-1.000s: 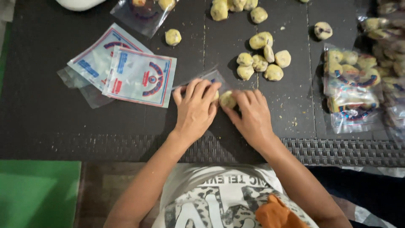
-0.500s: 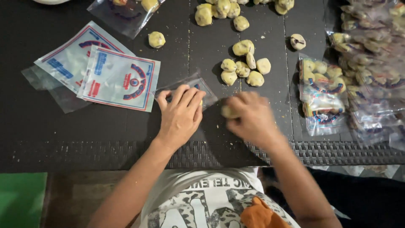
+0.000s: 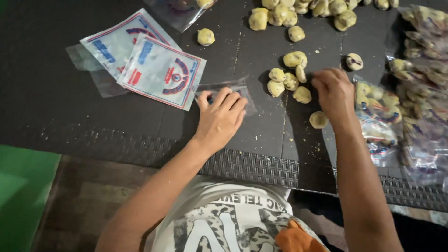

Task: Packing small round pastries into individual plastic bags at a bakery workstation.

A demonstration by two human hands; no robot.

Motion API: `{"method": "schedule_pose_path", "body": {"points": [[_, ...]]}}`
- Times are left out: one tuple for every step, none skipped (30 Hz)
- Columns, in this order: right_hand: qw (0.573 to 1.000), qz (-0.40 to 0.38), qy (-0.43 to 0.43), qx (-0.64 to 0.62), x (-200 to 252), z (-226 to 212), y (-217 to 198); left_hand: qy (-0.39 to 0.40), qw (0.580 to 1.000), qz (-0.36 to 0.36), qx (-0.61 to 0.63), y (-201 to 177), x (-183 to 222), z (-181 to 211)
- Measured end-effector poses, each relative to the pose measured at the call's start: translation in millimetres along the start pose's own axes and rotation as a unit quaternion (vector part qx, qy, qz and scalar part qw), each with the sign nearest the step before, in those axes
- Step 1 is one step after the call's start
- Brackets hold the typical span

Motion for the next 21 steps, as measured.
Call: {"method": "schedule_pose_path", "body": {"points": [[1.000,0.000,0.000,-0.001,6.5,-14.5,-3.6,0.000,1.000,0.000,-0.001,-2.1,-0.5,0.3],[0.999,0.006,0.032,0.020,13.0,-21.5,-8.2,-0.003,1.000,-0.002,-0.007,-3.2,-1.3,0.0],[0.997,0.009,0.065,0.042,22.4,-27.9,-13.7,-0.006,1.000,-0.005,-0.011,-3.3,-1.2,1.0],[0.997,0.008,0.067,0.042,18.1,-54.6,-22.6,-0.006,1.000,-0.007,-0.009,-1.2,-1.7,-0.1],[0.997,-0.016,0.069,-0.039,15.8,-83.8,-26.6,-0.012,1.000,-0.005,-0.007,-0.7,-1.2,-1.5],[0.989,-0.038,0.071,-0.121,13.3,-113.8,-31.3,-0.018,1.000,-0.002,-0.005,-0.2,-0.6,-2.6],[0.989,-0.038,0.075,-0.120,13.9,-131.2,-30.3,-0.016,1.000,-0.004,-0.003,0.2,-0.5,-1.9],[0.989,-0.093,0.060,-0.103,16.2,-153.3,-19.3,-0.019,1.000,0.001,-0.001,-1.4,-0.6,-2.3],[0.984,-0.148,0.042,-0.086,17.8,-175.3,-8.3,-0.023,1.000,0.007,-0.002,-3.6,-1.5,-3.5],[0.984,-0.147,0.044,-0.086,12.7,-184.5,-11.4,-0.022,1.000,0.007,-0.001,0.3,0.7,-3.4],[0.980,-0.163,0.058,-0.096,7.8,-192.5,-10.3,-0.024,0.999,0.018,-0.015,1.3,3.1,-5.1],[0.976,-0.178,0.071,-0.107,2.9,-201.4,-9.0,-0.026,0.999,0.029,-0.028,1.7,5.8,-7.5],[0.976,-0.178,0.067,-0.109,6.1,-202.7,-10.3,-0.028,0.999,0.030,-0.033,0.9,4.6,-8.4],[0.975,-0.169,0.091,-0.109,9.3,-198.3,-12.4,-0.022,0.998,0.040,-0.034,-1.6,3.3,-8.1],[0.974,-0.161,0.115,-0.108,14.4,-193.3,-15.2,-0.017,0.998,0.050,-0.033,-3.6,3.1,-6.2],[0.974,-0.162,0.112,-0.110,17.4,-192.9,-9.7,-0.019,0.998,0.051,-0.036,-4.9,1.1,-8.5],[0.979,-0.132,0.109,-0.113,22.0,-192.1,-12.1,-0.016,0.998,0.049,-0.031,-5.5,1.3,-6.7],[0.982,-0.101,0.106,-0.116,27.2,-190.4,-14.9,-0.013,0.998,0.048,-0.026,-5.3,1.1,-4.4],[0.982,-0.101,0.110,-0.114,30.8,-193.2,-13.3,-0.011,0.999,0.046,-0.022,-5.3,1.4,-3.1],[0.985,-0.073,0.111,-0.111,32.5,-195.7,-18.0,-0.014,0.998,0.047,-0.032,-6.0,1.3,-2.4],[0.987,-0.042,0.109,-0.108,31.5,-198.5,-21.7,-0.016,0.998,0.051,-0.045,-7.5,-0.6,-3.7]]}}
Point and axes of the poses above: each hand's wrist, its own x-axis away from the middle knuckle, its own y-axis out of the palm, z = x × y, the point moved 10 cm from there along -x, towards the middle knuckle, and after that the axes turned 6 degrees about z, right-handed, at the moved point
